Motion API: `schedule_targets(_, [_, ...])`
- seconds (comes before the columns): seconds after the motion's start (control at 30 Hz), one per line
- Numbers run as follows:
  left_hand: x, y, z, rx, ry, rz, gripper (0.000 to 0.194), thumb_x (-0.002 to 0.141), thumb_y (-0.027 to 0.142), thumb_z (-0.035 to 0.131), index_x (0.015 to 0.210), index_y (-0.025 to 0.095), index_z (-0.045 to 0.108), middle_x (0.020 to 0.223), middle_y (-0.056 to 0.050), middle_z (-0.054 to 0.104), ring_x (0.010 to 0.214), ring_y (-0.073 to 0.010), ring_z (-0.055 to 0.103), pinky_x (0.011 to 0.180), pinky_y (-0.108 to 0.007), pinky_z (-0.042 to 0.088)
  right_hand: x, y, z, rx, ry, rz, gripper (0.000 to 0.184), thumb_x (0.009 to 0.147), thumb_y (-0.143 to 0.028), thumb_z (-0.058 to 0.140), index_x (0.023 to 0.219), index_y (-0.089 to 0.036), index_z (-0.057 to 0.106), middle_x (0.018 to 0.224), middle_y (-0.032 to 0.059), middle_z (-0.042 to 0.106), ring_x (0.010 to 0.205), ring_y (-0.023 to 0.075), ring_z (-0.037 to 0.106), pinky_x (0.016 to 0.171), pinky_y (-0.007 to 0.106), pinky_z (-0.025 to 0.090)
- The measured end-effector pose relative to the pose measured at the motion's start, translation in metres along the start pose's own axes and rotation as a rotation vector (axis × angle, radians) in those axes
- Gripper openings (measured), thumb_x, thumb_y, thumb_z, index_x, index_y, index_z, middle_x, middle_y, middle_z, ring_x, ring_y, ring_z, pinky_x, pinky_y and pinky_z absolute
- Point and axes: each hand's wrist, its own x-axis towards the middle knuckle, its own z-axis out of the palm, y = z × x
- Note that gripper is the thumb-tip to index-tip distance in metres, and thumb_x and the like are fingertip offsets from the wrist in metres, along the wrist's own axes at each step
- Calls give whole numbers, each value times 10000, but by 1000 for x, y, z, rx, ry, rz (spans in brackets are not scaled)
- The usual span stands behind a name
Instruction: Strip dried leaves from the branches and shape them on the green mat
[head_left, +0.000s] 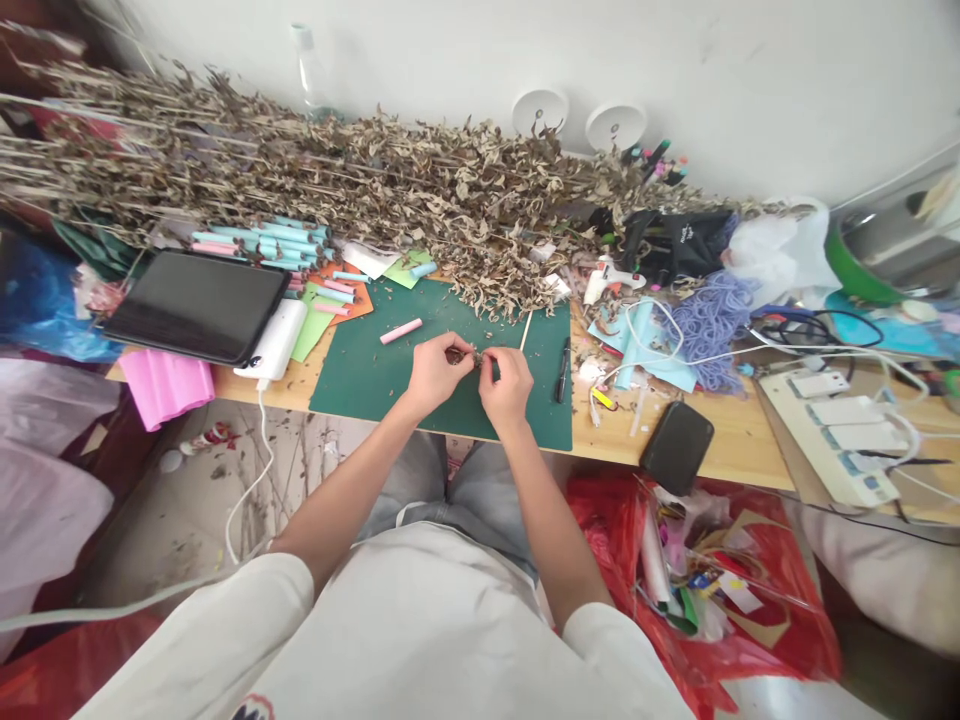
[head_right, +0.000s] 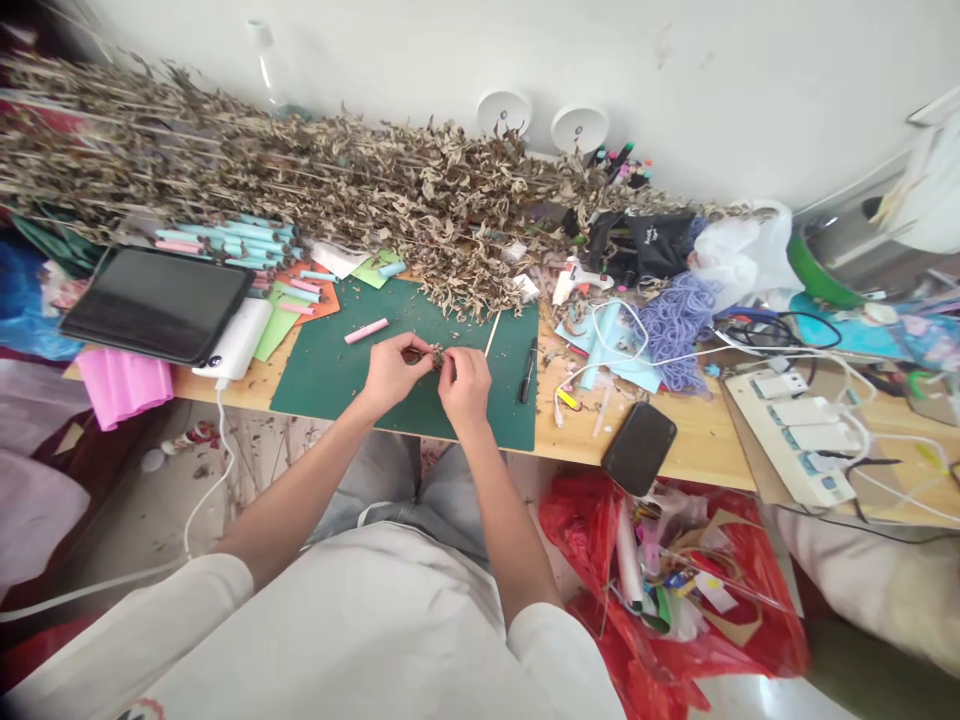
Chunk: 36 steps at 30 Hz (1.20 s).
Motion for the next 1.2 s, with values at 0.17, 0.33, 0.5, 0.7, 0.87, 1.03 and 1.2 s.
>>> schedule_targets(0.17, [-8,-7,-7,-262,8,-87,382,722,183,691,1102,145,676,798,-21,695,701,-111,633,685,-222,513,1,1,-1,-32,-20,38,114,902,-166,531,874,-202,636,876,73,673,893,217,610,817,357,510])
schedule_targets(0.33, [-33,6,-9,-526,344,-70,947,785,210,708,1563,264,171,819,18,663,749,-97,629,764,-223,506,2,-2,-1,-25,-13,57,119,913,-206,535,864,-201,643,887,78,669,885,213,608,810,361,507])
schedule_targets(0.5, [-45,11,-40,-577,717,1,1011,784,186,740,1565,320,113,823,51,641,733,-67,605,784,-210,481,3,0,1,-3,-5,76,145,928,-240,520,869,-198,645,876,80,675,878,213,613,814,366,512])
schedule_targets(0.7, [-34,5,-81,-768,955,109,817,708,113,772,1430,262,422,735,76,605,694,-55,586,763,-201,483,3,0,2,24,15,75,143,930,-268,528,857,-202,632,859,78,673,859,216,616,797,373,522])
schedule_targets(0.87, [-30,11,-29,-613,585,-43,265,743,236,785,986,173,700,858,-14,687,779,-98,641,771,-231,512,6,-7,-6,124,-48,21,218,956,-256,475,1127,-208,601,1034,99,684,989,229,621,884,418,528])
schedule_targets(1.03, [-14,10,8,-581,270,-107,284,663,300,842,879,153,731,851,-47,727,773,-140,669,768,-280,543,7,-9,-11,218,-72,-31,264,960,-244,495,1205,-227,593,1097,88,699,1037,212,639,914,402,540])
schedule_targets(1.2, [-7,7,6,-545,122,-171,292,626,326,855,824,147,736,802,-48,734,714,-146,664,720,-293,556,7,-9,-11,246,-57,15,253,960,-259,512,1185,-226,621,1064,85,721,961,188,681,875,370,569])
